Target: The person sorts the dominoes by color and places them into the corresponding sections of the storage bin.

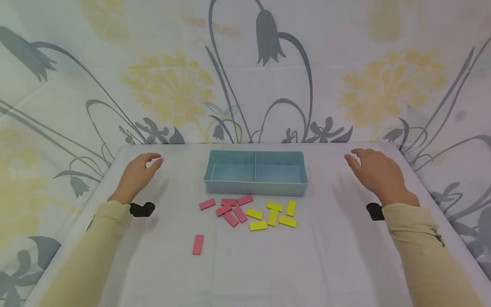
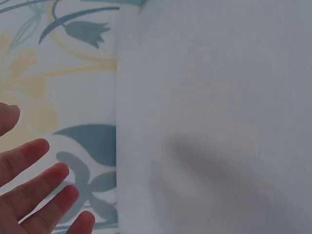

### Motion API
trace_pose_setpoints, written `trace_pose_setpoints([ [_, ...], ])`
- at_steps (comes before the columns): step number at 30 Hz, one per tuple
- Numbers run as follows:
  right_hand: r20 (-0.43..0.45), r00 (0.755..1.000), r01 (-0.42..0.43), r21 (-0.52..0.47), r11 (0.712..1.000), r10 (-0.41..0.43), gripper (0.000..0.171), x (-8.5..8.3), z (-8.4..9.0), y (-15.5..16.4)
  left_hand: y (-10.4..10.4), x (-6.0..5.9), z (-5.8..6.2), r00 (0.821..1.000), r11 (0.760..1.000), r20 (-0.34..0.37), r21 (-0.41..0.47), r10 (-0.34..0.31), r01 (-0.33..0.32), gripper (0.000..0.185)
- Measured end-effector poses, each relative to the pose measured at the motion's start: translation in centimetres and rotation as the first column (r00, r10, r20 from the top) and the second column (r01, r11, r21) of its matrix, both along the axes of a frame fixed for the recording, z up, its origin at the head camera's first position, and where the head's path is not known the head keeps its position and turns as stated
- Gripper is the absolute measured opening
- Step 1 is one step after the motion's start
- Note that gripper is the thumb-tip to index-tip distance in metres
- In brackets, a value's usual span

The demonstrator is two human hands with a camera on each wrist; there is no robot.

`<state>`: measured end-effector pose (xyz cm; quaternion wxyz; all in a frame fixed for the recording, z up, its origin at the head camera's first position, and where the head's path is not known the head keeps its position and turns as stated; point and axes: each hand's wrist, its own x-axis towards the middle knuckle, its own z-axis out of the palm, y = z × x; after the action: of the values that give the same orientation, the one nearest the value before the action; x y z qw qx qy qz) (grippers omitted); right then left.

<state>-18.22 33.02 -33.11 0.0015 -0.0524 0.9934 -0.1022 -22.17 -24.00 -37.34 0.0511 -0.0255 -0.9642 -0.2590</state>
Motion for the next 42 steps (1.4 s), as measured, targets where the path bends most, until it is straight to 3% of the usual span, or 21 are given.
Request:
trace_pose_setpoints([
  [2,0.025,1.000,0.008,-0.047,0.999,-0.007,0.066,0.2,-0.2,-0.3,1.1,0.2,-0.8,0.999,0.992,0.032,0.128,0.004,-0.008,0.047],
  [4,0.022,1.000,0.009,-0.095,0.995,-0.007,0.060,0.3,-0.5,-0.8,2.2,0.4,-1.8,0.997,0.967,0.082,0.254,0.005,-0.025,0.045],
  [6,-0.008,1.000,0.007,-0.152,0.988,-0.009,0.054,0.5,-1.2,-1.4,3.2,0.5,-2.8,0.989,0.919,0.146,0.390,-0.011,-0.047,0.043],
  [8,-0.033,0.999,0.003,-0.215,0.977,-0.011,0.050,0.7,-2.0,-2.0,4.1,0.7,-3.7,0.977,0.853,0.205,0.518,-0.053,-0.062,0.042],
  [11,-0.039,0.999,0.020,-0.302,0.953,-0.034,0.048,1.2,-3.4,-3.0,5.3,0.9,-4.9,0.961,0.724,0.242,0.686,-0.135,-0.072,0.043],
  [13,-0.021,0.999,0.024,-0.406,0.913,-0.035,0.047,1.5,-4.4,-3.7,6.1,1.3,-5.6,0.956,0.604,0.218,0.795,-0.196,-0.057,0.045],
  [15,0.009,0.999,0.036,-0.530,0.847,-0.037,0.045,1.9,-5.1,-4.4,7.0,1.7,-6.2,0.955,0.465,0.168,0.884,-0.243,-0.038,0.047],
  [17,0.026,1.000,0.022,-0.649,0.760,-0.006,0.043,2.3,-5.8,-5.1,7.7,2.1,-6.7,0.954,0.303,0.102,0.953,-0.282,-0.013,0.049],
  [18,0.027,1.000,0.011,-0.699,0.715,0.012,0.042,2.4,-6.1,-5.4,8.1,2.4,-6.9,0.954,0.236,0.076,0.972,-0.291,-0.006,0.049],
  [20,0.035,0.999,0.002,-0.752,0.659,0.037,0.043,2.6,-6.6,-5.9,8.7,2.6,-7.3,0.954,0.165,0.037,0.986,-0.298,0.013,0.049],
  [22,0.043,0.995,-0.024,-0.780,0.626,0.091,0.043,2.7,-7.1,-6.2,9.1,2.8,-7.6,0.953,0.128,0.016,0.992,-0.302,0.024,0.048],
  [26,0.139,0.968,-0.015,-0.799,0.601,0.209,0.044,2.9,-8.0,-6.7,9.6,2.8,-7.9,0.951,0.136,0.030,0.991,-0.307,0.013,0.051],
  [28,0.200,0.946,0.002,-0.791,0.612,0.256,0.045,3.0,-8.5,-7.0,9.8,2.8,-7.9,0.950,0.144,0.047,0.990,-0.309,-0.002,0.054],
  [32,0.291,0.914,0.049,-0.771,0.635,0.283,0.044,2.9,-9.4,-7.8,10.3,2.6,-7.7,0.958,0.181,0.091,0.983,-0.274,-0.041,0.054],
  [34,0.318,0.904,0.061,-0.757,0.650,0.286,0.044,2.9,-9.7,-8.2,10.8,2.6,-7.7,0.963,0.219,0.106,0.974,-0.246,-0.051,0.052],
  [40,0.305,0.906,-0.011,-0.678,0.735,0.295,0.039,2.7,-10.0,-8.4,11.7,2.6,-7.8,0.981,0.412,0.101,0.911,-0.164,-0.024,0.045],
  [42,0.293,0.912,-0.035,-0.640,0.768,0.286,0.036,2.3,-10.1,-8.6,11.6,2.5,-7.8,0.984,0.439,0.092,0.898,-0.155,-0.015,0.045],
])
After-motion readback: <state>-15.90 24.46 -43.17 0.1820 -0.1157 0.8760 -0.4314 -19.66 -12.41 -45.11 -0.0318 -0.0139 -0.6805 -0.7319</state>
